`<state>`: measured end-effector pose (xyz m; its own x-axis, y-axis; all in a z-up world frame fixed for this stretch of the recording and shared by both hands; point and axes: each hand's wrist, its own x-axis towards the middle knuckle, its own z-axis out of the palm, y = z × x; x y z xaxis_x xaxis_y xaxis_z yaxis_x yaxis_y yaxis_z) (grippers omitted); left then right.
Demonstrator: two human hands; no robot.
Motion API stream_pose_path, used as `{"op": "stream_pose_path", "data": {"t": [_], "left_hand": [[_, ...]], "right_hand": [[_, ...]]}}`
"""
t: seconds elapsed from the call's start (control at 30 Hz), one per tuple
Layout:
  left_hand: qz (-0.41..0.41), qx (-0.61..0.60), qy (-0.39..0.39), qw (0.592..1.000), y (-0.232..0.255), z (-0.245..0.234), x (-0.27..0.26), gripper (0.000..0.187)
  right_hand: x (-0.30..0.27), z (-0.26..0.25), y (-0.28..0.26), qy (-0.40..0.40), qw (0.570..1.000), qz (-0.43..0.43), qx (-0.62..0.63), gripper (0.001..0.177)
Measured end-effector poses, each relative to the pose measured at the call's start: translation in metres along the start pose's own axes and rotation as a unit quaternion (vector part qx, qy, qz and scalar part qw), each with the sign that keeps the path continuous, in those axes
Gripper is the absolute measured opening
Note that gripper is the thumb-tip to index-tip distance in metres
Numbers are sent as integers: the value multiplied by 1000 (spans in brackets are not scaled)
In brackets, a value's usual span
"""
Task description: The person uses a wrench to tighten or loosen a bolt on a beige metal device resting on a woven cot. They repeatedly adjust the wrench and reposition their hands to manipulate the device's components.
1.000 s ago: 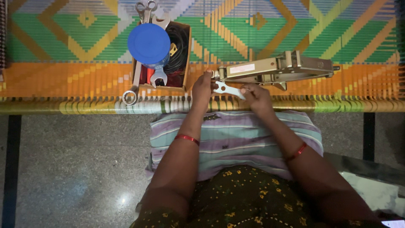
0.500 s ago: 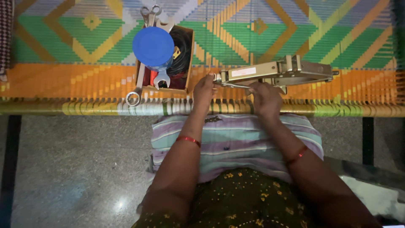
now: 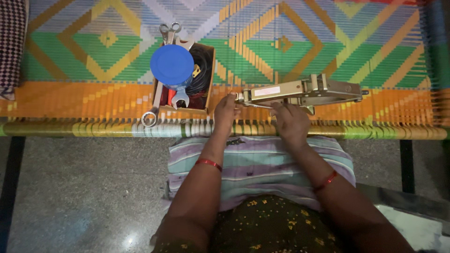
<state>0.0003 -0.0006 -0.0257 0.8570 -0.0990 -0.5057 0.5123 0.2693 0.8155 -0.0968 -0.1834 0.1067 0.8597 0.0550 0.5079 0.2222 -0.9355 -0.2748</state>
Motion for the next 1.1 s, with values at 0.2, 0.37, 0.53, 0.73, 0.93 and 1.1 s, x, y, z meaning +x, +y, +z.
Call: {"op": "stream_pose_path", "data": {"t": [0.2,0.37,0.53,0.73,0.93,1.1], "left_hand": [[8,21,7,1000,0,0,1,55],[22,63,22,998,3,1,-3,58],[6,58,16,998,9,3,-8,58],[1,60,0,998,9,1,-5,58],[15,48,0,999,0,0,2,55],[18,41,-3,999,-6,-3,5,53]], "right_hand": [[10,-5,-6,9,999,-32,-9,18],[15,-5,-11,16,998,-63,1,19],[18,-5,-10,5,999,-42,-12,17],[16,-5,-12,1,1000,-11,-4,15],[13,-5,-11,-5,999,-4,41,11],[9,-1,-8,-5,1000,-6,20,13]]}}
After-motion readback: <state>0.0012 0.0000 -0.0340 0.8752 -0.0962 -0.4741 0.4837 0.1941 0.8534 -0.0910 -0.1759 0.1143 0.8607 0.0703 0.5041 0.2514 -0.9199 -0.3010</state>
